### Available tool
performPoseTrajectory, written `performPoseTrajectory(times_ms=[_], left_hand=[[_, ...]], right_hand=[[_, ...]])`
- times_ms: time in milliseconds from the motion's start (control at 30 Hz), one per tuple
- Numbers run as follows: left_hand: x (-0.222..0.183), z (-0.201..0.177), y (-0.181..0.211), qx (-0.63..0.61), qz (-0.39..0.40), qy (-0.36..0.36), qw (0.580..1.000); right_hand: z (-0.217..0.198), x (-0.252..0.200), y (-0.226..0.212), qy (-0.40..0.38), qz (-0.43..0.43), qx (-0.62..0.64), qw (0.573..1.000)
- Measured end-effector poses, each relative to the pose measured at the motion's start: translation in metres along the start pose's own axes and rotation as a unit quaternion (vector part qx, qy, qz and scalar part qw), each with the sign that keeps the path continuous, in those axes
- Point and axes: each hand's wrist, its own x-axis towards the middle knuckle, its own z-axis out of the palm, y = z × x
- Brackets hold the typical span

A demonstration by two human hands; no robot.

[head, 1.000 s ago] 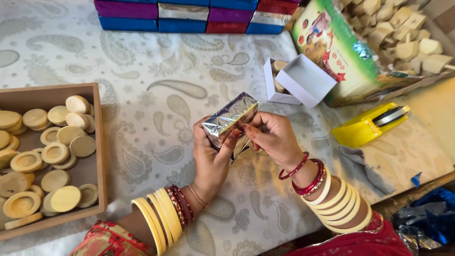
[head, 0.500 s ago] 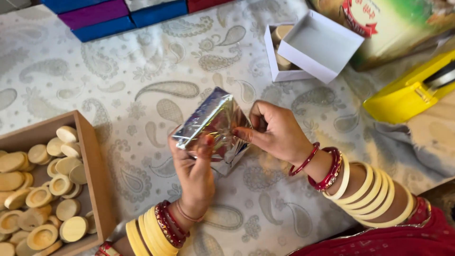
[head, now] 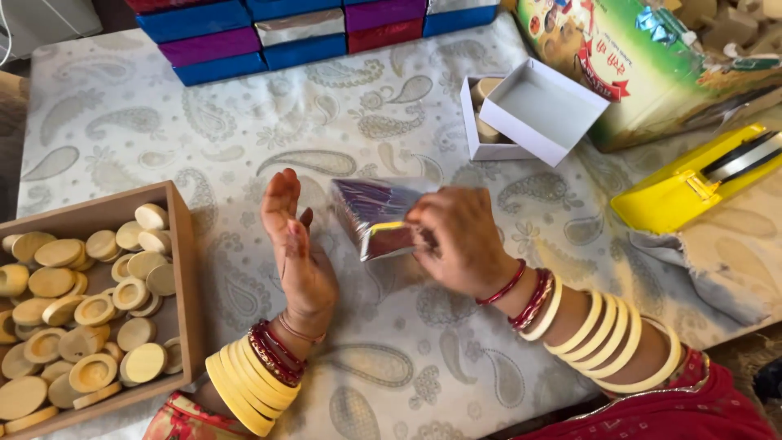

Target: Packaging and wrapping dry fruit products or sweets into gift boxes.

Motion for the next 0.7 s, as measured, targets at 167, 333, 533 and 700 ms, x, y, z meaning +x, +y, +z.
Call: performPoseTrajectory(times_ms=[167,333,533,700], left_hand=[[-0.011,-0.007,-0.034,-0.03,-0.087,0.018,0.996],[-0.005,-0.01,-0.033,-0.026,-0.127,0.0,0.992],[-0.007,-0.004,-0.043,-0.05,-0.157,-0.019,0.986],[-0.029,-0.022,-0.11,0.262,0.069,-0.094,0.958]], right_hand=[[-0.004,0.002,-0.016,-0.075,-0.192,-0.208,0.956],[-0.014,0.002,0.004,-0.014,-0.086,0.033,0.996],[0.012,-0.011,0.037,0.059,0.202,0.38,0.901],[0.036,-0.021,0.032,-0.018,0.189,0.52,0.833]])
